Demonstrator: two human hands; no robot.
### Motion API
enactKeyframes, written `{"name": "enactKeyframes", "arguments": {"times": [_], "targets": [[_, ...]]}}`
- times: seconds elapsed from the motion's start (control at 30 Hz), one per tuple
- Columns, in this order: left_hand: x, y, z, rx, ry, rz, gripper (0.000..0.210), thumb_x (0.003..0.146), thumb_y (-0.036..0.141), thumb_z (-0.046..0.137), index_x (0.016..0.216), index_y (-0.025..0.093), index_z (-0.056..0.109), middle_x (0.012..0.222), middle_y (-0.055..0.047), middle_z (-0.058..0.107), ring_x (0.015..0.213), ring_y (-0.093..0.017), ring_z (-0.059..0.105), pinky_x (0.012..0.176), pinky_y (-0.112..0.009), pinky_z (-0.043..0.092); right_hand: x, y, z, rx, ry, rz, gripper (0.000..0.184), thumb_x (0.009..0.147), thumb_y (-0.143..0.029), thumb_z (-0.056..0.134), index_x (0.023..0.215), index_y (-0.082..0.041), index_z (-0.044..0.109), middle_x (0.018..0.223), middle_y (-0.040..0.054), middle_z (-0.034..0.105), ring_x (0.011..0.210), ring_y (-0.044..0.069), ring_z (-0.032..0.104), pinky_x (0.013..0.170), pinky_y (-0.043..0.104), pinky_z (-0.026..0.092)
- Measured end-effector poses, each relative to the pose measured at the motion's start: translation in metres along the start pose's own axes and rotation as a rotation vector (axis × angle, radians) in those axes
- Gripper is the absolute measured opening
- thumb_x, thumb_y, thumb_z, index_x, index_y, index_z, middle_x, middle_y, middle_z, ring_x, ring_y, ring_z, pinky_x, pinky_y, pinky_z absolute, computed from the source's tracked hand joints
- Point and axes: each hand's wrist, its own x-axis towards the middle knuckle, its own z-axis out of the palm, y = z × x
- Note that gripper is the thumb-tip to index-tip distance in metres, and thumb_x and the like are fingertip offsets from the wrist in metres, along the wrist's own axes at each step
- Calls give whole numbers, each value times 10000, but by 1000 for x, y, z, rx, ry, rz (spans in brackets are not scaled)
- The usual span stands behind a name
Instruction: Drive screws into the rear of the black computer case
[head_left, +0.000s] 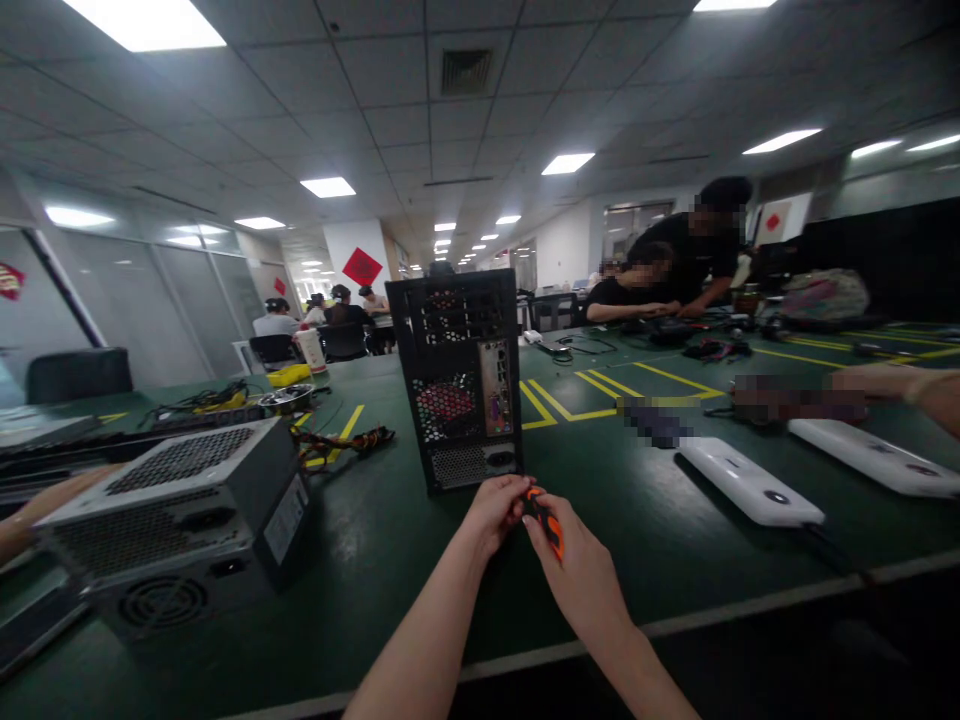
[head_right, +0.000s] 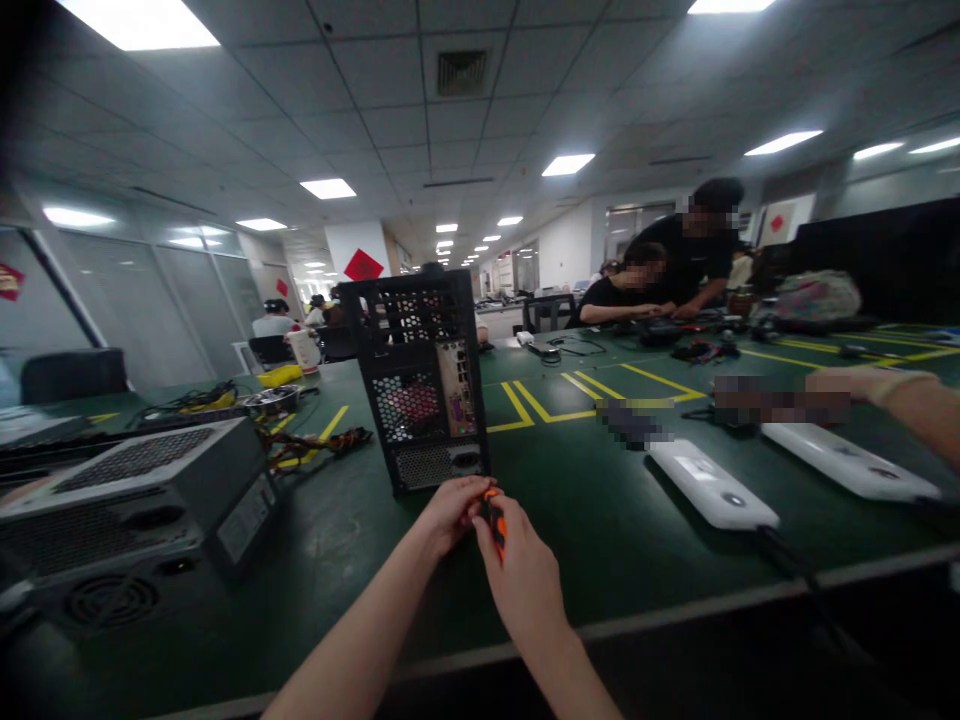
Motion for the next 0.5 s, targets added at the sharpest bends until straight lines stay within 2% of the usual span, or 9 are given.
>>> {"name": "enactKeyframes", "arguments": {"times": [0.07,0.2,0.37,0.5], "targets": [[1,0,0,-47,9,-14,264,589,291,614,752,83,597,445,37,438,337,-1,255,353,-163,119,0,1,1,-17,-15,-28,278,778,-352,404,1020,-218,427,991,43,526,864,170,562,666,294,477],[2,0,-1,-189,28,-41,217,571,218,617,734,78,586,611,-36,562,352,9,282,348,-155,123,-1,3,4,-57,0,-142,331,732,-266,435,1061,-238,412,1072,57,446,897,172,544,679,299,492],[3,0,-1,-255,6,-41,179,601,193,585,732,72,591,597,-40,559,342,2,313,338,-155,145,4,13,5,-132,21,-355,278,777,-241,371,1049,-242,431,1116,50,454,1006,167,483,820,316,443],[3,2,1,-231,51,-48,177,623,228,580,729,88,595,479,10,483,336,-19,343,344,-161,158,14,16,1,-182,38,-375,257,798,-314,351,1024,-244,449,1057,49,501,916,165,534,734,293,483]]}}
